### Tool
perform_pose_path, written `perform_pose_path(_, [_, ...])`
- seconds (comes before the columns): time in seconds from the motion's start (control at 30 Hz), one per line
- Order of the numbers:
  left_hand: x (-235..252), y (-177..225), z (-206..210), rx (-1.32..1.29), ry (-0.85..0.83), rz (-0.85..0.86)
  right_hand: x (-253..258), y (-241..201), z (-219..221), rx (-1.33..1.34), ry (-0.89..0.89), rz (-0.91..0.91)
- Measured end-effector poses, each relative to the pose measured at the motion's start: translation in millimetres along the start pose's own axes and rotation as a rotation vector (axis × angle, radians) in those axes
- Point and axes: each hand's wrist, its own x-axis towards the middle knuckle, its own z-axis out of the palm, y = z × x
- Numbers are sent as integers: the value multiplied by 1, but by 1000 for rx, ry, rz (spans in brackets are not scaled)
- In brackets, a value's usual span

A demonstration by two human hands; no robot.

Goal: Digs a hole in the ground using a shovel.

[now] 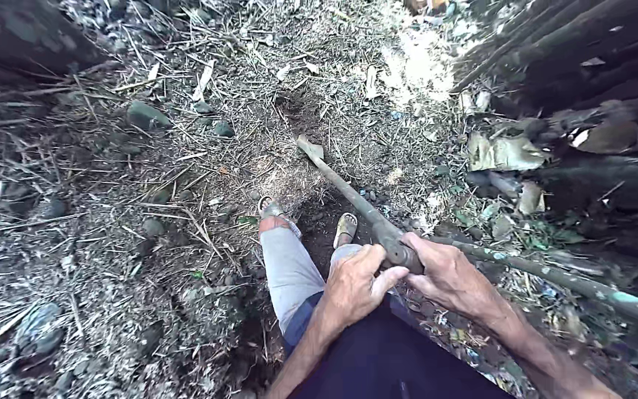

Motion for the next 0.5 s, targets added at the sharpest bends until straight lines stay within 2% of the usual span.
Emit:
perform_pose_path(0.1, [9,-27,16,-145,-287,48,-30,26,20,23,1,96])
perform_pose_path(0.17, [9,-47,22,-199,-324,-28,-46,33,38,63,77,125])
perform_pose_path(0.23, [11,-62,29,-176,-188,-104,-53,33,45,142,186,177])
perform_pose_path(0.3, [26,-72,44,-91,-69,-88,-51,26,33,236,286,238])
perform_pose_path(0.43, [93,-76,85,312,58,5,-59,18,-30,329,345,269])
perform_pose_path(0.5, [125,-62,98,391,31,120,-77,19,-69,409,373,343])
